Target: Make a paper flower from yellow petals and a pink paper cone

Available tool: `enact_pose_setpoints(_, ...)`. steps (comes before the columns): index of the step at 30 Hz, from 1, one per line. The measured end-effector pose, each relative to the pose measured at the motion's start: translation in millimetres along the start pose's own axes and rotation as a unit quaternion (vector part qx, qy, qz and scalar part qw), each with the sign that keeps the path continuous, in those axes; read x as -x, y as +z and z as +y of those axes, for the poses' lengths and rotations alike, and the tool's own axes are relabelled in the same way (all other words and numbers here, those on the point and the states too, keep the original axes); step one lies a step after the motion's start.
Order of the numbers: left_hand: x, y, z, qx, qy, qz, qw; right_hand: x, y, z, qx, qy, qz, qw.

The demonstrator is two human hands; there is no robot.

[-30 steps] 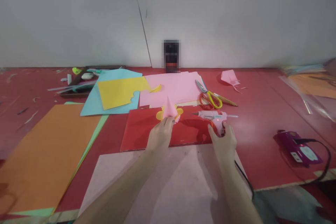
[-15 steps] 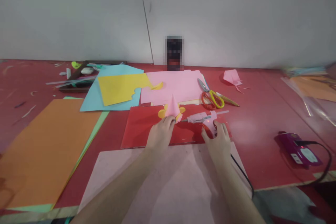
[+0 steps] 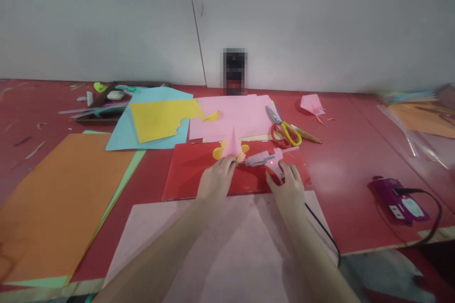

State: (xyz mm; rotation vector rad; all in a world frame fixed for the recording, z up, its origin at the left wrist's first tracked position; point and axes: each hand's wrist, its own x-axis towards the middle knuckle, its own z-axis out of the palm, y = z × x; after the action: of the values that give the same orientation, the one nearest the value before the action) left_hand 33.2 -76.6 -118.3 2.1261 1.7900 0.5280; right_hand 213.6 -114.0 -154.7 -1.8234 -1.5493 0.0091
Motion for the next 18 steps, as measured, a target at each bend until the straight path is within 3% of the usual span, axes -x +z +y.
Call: enact_pose_setpoints(18,0.8,1.9,-2.4,-0.008,0.020,0.019,1.000,-0.4,0.4,0.4,-0.015,-0.009,-0.004,1.000)
